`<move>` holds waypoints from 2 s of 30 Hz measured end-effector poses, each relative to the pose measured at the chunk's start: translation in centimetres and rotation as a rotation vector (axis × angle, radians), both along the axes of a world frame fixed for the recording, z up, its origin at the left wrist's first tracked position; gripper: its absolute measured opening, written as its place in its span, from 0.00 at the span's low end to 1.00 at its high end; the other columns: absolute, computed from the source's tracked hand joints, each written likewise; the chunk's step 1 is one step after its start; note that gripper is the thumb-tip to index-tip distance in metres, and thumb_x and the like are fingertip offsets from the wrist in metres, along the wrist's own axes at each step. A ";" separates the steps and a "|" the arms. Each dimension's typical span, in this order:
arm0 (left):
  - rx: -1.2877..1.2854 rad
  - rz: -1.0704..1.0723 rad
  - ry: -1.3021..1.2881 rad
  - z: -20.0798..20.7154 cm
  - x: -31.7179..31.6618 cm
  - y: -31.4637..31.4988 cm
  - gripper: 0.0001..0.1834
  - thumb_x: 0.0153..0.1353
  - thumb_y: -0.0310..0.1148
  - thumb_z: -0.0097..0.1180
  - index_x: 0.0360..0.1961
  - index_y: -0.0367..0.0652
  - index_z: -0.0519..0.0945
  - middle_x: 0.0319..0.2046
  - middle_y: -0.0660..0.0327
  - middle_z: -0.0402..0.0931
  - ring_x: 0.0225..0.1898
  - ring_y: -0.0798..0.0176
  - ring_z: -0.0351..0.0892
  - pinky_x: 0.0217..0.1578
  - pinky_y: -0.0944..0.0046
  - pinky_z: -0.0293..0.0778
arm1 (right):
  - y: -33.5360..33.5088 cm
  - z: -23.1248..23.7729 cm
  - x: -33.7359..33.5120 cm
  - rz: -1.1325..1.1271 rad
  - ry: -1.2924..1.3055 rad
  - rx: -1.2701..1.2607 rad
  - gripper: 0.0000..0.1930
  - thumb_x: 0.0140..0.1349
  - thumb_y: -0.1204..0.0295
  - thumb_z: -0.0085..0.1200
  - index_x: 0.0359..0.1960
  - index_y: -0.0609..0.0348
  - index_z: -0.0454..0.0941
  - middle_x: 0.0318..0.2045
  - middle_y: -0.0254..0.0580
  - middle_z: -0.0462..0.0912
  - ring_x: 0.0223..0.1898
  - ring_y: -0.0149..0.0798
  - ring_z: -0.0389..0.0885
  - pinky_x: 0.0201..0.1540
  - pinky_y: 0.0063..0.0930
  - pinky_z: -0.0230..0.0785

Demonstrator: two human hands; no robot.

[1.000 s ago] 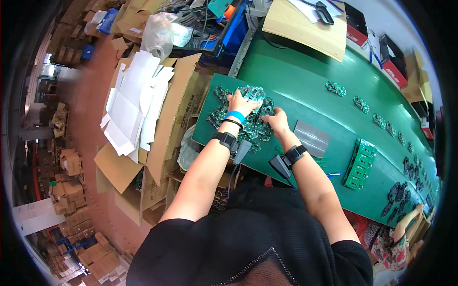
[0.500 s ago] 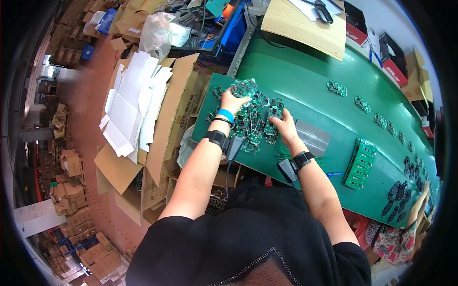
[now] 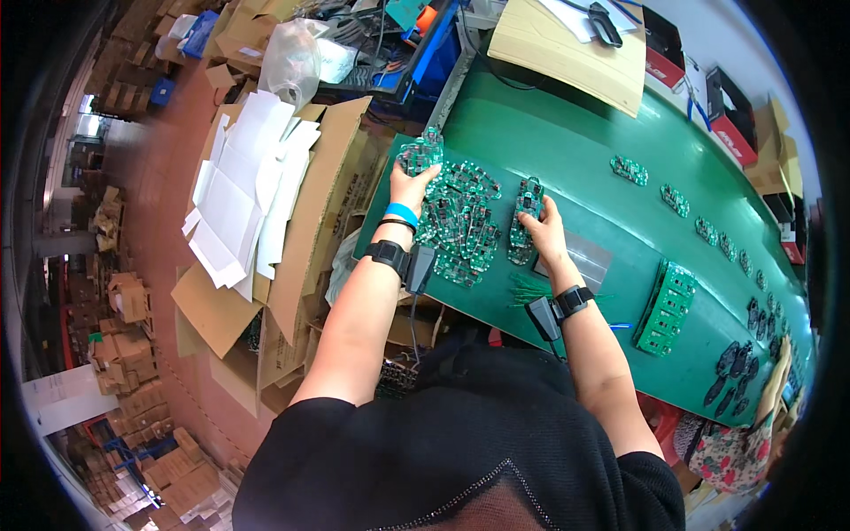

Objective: The person uses blue-handled flush cutters to trim excess green material from the edges of green circuit boards. They repeatedly pick up boards, cut along the edges, and place the trimmed boards on the table. The person also gathers trimmed boards and places them into a cardboard box.

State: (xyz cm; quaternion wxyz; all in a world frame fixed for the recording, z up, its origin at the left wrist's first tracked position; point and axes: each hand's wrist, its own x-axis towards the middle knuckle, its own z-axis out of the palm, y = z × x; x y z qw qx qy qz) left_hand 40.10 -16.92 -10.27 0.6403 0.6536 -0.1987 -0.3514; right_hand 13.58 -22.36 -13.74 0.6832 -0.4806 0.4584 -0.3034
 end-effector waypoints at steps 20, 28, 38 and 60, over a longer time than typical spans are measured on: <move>-0.234 0.360 0.313 -0.9 0.0 1.0 0.30 0.48 0.19 0.65 0.53 0.43 0.69 0.44 0.60 0.75 0.43 0.60 0.77 0.46 0.59 0.73 | -0.7 0.1 0.0 0.009 -0.020 0.033 0.30 0.56 0.80 0.56 0.61 0.62 0.62 0.36 0.40 0.80 0.35 0.29 0.78 0.35 0.24 0.72; -0.115 0.181 0.361 0.1 -0.1 2.1 0.29 0.48 0.14 0.63 0.52 0.44 0.70 0.42 0.59 0.77 0.42 0.58 0.79 0.43 0.56 0.77 | -1.0 1.6 0.3 0.017 -0.030 0.049 0.31 0.57 0.78 0.56 0.63 0.66 0.60 0.40 0.41 0.79 0.39 0.30 0.77 0.42 0.24 0.70; -0.030 -0.079 0.279 2.8 -2.5 0.3 0.28 0.48 0.20 0.68 0.51 0.42 0.71 0.43 0.62 0.77 0.45 0.63 0.77 0.48 0.61 0.72 | -1.1 5.0 9.6 0.121 -0.432 0.163 0.27 0.62 0.75 0.55 0.62 0.67 0.61 0.46 0.42 0.78 0.45 0.30 0.76 0.48 0.25 0.70; -0.048 -0.195 0.279 1.1 -1.3 0.3 0.28 0.48 0.16 0.64 0.52 0.45 0.72 0.44 0.62 0.79 0.46 0.61 0.79 0.47 0.57 0.76 | -2.0 0.9 8.6 0.124 0.022 -0.104 0.25 0.69 0.61 0.45 0.65 0.56 0.63 0.54 0.50 0.69 0.54 0.40 0.68 0.55 0.32 0.64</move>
